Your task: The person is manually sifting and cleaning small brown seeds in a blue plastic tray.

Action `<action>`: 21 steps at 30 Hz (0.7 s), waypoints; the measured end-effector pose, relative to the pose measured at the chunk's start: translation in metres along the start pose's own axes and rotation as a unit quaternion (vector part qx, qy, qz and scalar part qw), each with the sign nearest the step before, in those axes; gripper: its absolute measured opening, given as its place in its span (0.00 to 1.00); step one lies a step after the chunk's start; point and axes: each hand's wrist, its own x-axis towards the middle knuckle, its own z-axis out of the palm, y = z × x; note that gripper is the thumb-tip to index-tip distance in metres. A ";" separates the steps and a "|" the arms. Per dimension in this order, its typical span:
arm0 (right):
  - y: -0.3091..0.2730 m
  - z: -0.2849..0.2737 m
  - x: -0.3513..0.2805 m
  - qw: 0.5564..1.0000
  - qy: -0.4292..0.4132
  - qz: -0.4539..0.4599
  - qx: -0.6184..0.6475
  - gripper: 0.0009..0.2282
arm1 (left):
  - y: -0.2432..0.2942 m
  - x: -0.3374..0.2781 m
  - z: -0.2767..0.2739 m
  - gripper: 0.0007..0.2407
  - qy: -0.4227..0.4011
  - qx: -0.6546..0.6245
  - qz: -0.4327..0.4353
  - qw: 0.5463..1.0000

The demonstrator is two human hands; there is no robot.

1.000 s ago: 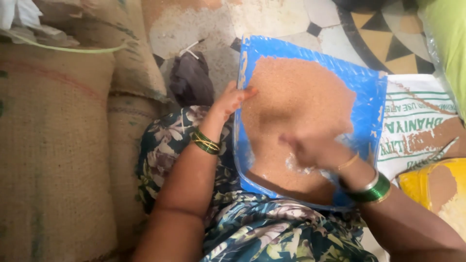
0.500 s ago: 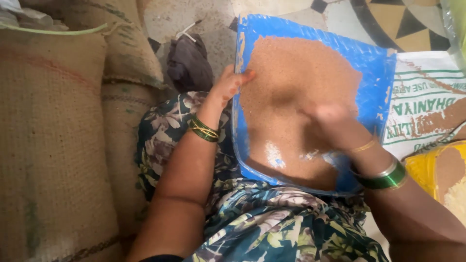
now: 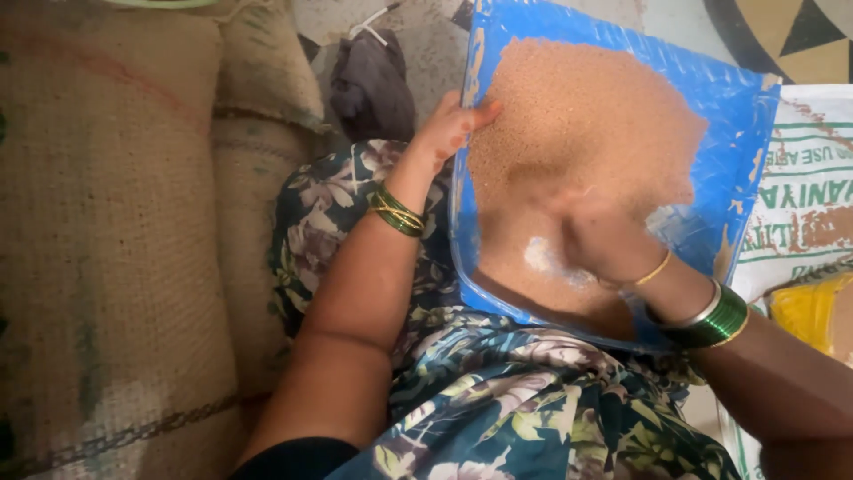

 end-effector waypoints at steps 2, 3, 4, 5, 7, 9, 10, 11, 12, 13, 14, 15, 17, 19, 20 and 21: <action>-0.018 -0.014 0.013 0.999 0.022 0.036 -0.023 0.23 | -0.009 0.007 0.000 0.16 0.025 0.000 -0.008 1.000; -0.028 -0.020 0.019 0.995 0.045 0.072 -0.047 0.23 | -0.014 0.011 0.000 0.17 0.050 0.001 -0.015 0.999; -0.028 -0.011 0.023 0.995 0.044 0.073 -0.047 0.23 | -0.011 0.009 -0.002 0.17 0.050 0.000 -0.015 0.999; -0.028 -0.003 0.025 0.999 0.005 0.052 -0.003 0.21 | -0.009 0.008 -0.001 0.17 0.016 -0.017 0.010 1.000; -0.029 0.008 0.032 0.998 -0.036 0.034 0.040 0.19 | -0.012 0.012 -0.002 0.16 -0.019 -0.036 0.034 0.999; -0.034 0.014 0.041 0.992 0.093 0.026 0.082 0.12 | -0.023 0.020 -0.006 0.16 -0.042 -0.012 0.073 0.996; -0.029 0.017 0.044 0.992 0.092 0.026 0.081 0.12 | -0.021 0.016 -0.003 0.16 -0.042 -0.013 0.073 0.996; -0.023 0.018 0.050 0.992 0.116 0.021 0.040 0.12 | -0.016 0.013 -0.003 0.16 -0.022 -0.010 0.053 0.998; -0.018 0.019 0.056 0.990 0.139 0.016 -0.001 0.11 | -0.011 0.010 -0.002 0.16 -0.001 -0.006 0.032 0.999; -0.015 0.021 0.058 0.990 0.139 0.012 0.000 0.11 | -0.007 0.007 -0.002 0.16 0.002 -0.006 0.034 0.999; -0.012 0.023 0.061 0.990 0.141 -0.005 -0.010 0.10 | -0.003 0.005 -0.001 0.17 0.001 0.003 0.030 1.000; -0.009 0.026 0.062 0.989 0.142 -0.021 -0.019 0.09 | -0.001 0.002 0.000 0.17 -0.001 0.010 0.024 1.000; -0.013 0.024 0.063 0.989 0.142 -0.041 -0.023 0.08 | -0.012 0.012 -0.003 0.18 0.000 0.002 0.035 0.999; -0.011 0.023 0.061 0.988 0.143 -0.057 -0.028 0.07 | -0.021 0.018 -0.003 0.19 -0.004 -0.005 0.044 0.999; -0.008 0.022 0.060 0.988 0.140 -0.037 -0.046 0.08 | -0.024 0.019 -0.003 0.20 -0.003 -0.006 0.048 0.999; -0.004 0.021 0.060 0.988 0.139 -0.018 -0.064 0.10 | -0.025 0.021 -0.005 0.21 -0.001 -0.005 0.054 0.999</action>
